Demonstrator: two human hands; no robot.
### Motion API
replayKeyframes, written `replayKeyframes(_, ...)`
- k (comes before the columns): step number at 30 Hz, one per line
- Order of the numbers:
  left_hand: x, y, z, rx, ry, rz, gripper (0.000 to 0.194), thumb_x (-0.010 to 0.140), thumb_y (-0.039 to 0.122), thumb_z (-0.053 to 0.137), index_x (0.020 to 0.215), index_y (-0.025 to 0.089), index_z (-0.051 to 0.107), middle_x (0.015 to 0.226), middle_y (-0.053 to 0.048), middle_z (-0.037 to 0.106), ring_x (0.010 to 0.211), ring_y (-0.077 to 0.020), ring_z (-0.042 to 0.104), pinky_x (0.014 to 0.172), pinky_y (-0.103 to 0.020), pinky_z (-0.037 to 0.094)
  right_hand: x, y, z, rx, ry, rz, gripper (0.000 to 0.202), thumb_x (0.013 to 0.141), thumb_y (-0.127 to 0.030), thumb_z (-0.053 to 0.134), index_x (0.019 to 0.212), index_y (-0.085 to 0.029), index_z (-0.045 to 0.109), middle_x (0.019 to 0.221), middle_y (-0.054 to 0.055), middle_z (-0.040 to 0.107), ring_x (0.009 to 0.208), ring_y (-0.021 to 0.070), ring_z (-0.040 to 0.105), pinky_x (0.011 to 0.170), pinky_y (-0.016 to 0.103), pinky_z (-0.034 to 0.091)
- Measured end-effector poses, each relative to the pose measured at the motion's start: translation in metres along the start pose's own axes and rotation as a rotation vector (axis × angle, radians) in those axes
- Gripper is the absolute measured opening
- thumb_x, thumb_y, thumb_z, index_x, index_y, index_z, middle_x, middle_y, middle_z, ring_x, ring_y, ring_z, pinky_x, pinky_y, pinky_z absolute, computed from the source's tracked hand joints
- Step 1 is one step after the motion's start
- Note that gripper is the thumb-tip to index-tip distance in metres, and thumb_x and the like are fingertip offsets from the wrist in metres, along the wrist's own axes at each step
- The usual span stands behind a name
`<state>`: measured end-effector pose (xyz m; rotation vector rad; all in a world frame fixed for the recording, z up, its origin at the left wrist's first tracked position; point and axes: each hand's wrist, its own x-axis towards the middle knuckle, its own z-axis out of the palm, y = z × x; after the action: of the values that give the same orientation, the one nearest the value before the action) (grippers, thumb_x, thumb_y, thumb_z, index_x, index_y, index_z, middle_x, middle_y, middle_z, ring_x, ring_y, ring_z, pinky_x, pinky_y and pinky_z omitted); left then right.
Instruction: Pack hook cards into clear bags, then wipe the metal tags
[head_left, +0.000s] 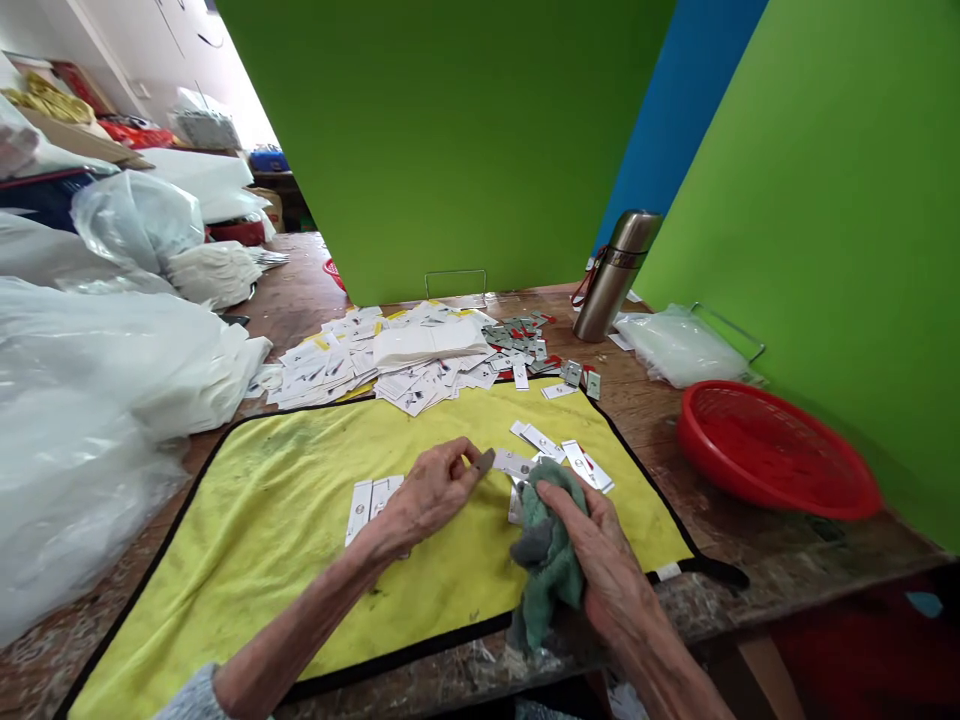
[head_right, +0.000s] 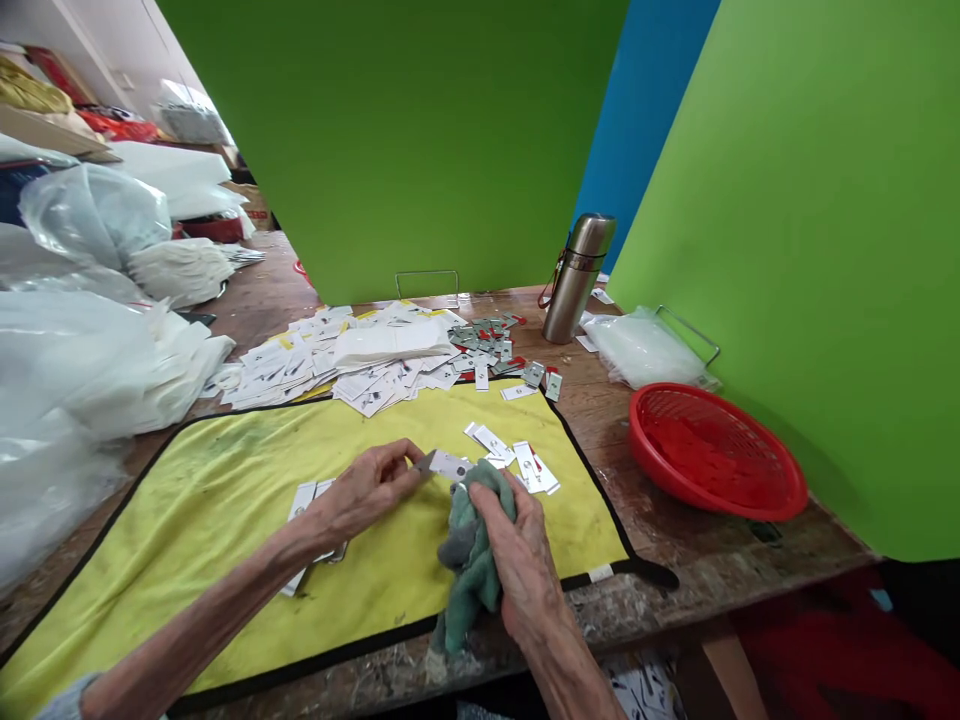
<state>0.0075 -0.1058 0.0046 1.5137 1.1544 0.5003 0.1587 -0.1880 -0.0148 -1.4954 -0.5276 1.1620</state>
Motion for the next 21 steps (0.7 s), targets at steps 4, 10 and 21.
replayKeyframes(4, -0.001, -0.004, -0.007, -0.178, 0.009, -0.109, 0.025, 0.062, 0.039, 0.062, 0.071, 0.018, 0.053, 0.055, 0.007, 0.044, 0.050, -0.0077, 0.036, 0.049, -0.021, 0.025, -0.001, -0.010, -0.009, -0.322, 0.075, -0.239, 0.051, 0.073, -0.054, 0.063, 0.108, -0.018, 0.057, 0.088, 0.004, 0.067, 0.076, 0.0196, 0.061, 0.069, 0.031, 0.049)
replayKeyframes(10, -0.010, 0.001, -0.001, -0.361, -0.006, -0.108, 0.031, 0.064, 0.044, 0.064, 0.060, 0.018, 0.048, 0.051, 0.007, 0.043, 0.047, -0.0058, 0.035, 0.047, -0.020, 0.026, -0.013, -0.019, 0.012, -0.616, -0.042, -0.536, 0.025, 0.087, -0.039, 0.047, 0.092, -0.018, 0.059, 0.084, 0.006, 0.064, 0.077, 0.0208, 0.060, 0.071, 0.033, 0.048)
replayKeyframes(21, -0.018, 0.005, -0.011, -0.535, 0.237, -0.189, 0.024, 0.059, 0.031, 0.070, 0.069, 0.017, 0.054, 0.049, 0.005, 0.056, 0.046, -0.0072, 0.049, 0.049, -0.019, 0.039, -0.026, 0.018, 0.031, -0.811, -0.185, -0.871, 0.043, 0.084, -0.012, 0.038, 0.121, -0.016, 0.060, 0.122, 0.015, 0.060, 0.109, 0.0273, 0.055, 0.092, 0.044, 0.048)
